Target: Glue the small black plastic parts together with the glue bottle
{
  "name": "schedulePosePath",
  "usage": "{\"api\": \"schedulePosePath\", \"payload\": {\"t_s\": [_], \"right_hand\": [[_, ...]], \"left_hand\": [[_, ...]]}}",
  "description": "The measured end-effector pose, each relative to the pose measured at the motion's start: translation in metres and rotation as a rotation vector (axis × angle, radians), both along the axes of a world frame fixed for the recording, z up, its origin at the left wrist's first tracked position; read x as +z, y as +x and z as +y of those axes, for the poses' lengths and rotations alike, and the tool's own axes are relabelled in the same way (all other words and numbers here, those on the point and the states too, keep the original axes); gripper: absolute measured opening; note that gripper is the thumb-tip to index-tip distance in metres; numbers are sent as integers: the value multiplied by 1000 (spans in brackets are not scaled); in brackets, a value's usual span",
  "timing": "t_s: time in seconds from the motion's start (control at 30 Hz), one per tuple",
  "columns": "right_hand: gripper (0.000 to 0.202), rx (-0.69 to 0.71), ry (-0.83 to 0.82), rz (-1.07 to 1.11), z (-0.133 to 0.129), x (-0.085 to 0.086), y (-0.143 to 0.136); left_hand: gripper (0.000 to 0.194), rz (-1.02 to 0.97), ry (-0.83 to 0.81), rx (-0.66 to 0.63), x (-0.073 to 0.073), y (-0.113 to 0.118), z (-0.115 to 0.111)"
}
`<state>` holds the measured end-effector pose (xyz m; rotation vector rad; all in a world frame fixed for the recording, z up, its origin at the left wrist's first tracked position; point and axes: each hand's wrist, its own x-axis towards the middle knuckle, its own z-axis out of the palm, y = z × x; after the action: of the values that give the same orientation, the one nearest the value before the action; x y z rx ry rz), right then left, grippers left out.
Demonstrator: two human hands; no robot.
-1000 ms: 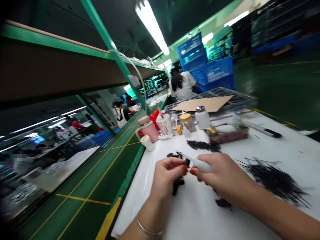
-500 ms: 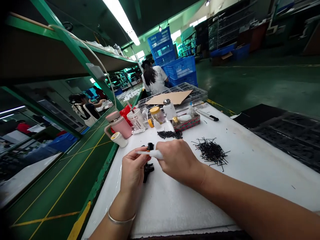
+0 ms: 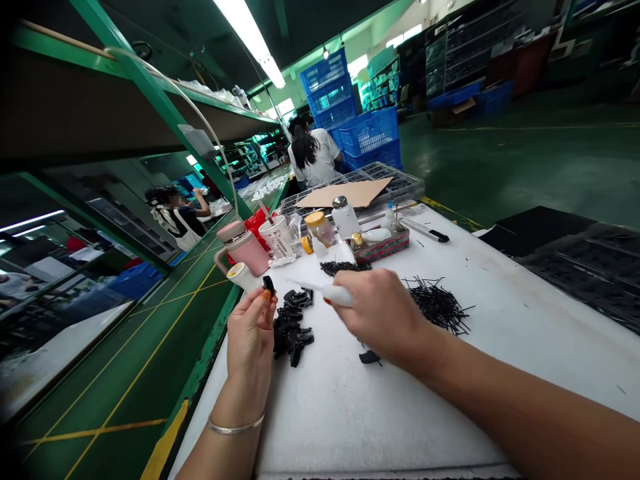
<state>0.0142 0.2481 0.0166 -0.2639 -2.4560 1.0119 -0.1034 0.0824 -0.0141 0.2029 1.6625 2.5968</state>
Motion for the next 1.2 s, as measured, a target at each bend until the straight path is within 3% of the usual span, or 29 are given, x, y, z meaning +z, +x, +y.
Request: {"api": "schedulePosePath", "payload": {"t_s": [0.17,0.33,0.43,0.57,0.67,0.77,1.07,1.2], "right_hand": [[27,25,-135,-207,33,-3,-8],[18,-164,180,-377,71,-19,-22],[15,-172,289,-449,79,-28,-28],[24,-148,320,-297,71,-33,-32],[19,56,179,-190,59,-39,-33],[17,237,98,-254,49,-48,-37],[19,190,278,-337,40,-54,-40],[12,180,126,-283,37,-41,-36]], "left_hand": [[37,-21,69,-94,1,-3,-2],[36,-95,121,-138,2,2,0],[34,-131,127,-174,3,1,-1],[33,-201,134,-284,4,0,-1],[25,-269,161,-363,5,0,-3],[15,-327,198,-413,6,0,-5],[22,-344,267,-508,4,-2,-9],[33,-334,248,-508,3,-2,-8]]}}
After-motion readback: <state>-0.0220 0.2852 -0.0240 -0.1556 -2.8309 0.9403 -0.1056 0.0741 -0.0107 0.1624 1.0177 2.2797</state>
